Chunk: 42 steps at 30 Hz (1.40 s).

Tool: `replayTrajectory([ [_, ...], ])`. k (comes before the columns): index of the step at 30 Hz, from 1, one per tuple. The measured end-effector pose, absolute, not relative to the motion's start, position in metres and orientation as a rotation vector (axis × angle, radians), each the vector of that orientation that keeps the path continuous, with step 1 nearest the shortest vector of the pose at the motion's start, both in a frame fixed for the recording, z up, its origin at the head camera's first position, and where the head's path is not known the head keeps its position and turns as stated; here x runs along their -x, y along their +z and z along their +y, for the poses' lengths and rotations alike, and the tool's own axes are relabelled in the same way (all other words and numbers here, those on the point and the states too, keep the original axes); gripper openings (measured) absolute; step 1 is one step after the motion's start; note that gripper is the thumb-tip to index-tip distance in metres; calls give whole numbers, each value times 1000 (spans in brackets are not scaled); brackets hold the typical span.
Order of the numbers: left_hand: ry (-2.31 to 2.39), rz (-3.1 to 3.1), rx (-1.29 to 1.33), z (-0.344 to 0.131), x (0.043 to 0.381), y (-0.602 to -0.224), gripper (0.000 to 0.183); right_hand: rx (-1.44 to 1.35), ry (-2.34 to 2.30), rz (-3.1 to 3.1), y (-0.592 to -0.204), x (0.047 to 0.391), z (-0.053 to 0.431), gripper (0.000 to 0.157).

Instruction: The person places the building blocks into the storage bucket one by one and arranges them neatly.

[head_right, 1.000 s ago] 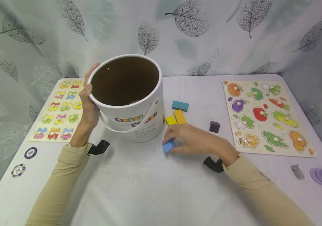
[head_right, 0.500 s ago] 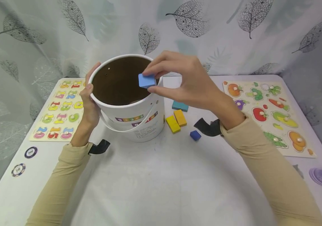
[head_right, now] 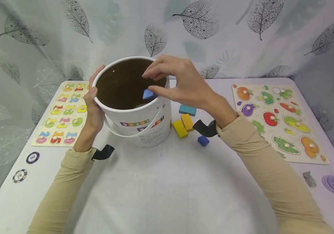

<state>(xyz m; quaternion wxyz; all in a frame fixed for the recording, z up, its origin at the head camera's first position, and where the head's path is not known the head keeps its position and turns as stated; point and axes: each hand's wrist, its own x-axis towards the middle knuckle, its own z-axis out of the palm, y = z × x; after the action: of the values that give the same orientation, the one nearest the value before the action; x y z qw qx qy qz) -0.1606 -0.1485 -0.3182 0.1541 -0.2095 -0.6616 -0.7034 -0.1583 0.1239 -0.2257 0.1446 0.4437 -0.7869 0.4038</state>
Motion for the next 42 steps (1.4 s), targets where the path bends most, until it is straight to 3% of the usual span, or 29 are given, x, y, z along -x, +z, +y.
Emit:
replayTrajectory([
  [11,-2015,-1890,651,-147,160,-316,76,-1211,1471,-2203,-236,147,164,41],
  [23,-2017,-1898,631,-147,159,-315,74,-1093,1261,-2826,-335,160,203,40],
  [28,-2008,-1912,620,-147,160,-318,74,-1133,1131,-2961,-363,165,205,49],
  [33,-1998,-1907,628,-148,160,-320,74,-1115,992,-3036,-372,168,203,59],
  [42,-2011,-1884,628,-149,161,-318,73,-1099,1028,-3112,-370,173,201,58],
])
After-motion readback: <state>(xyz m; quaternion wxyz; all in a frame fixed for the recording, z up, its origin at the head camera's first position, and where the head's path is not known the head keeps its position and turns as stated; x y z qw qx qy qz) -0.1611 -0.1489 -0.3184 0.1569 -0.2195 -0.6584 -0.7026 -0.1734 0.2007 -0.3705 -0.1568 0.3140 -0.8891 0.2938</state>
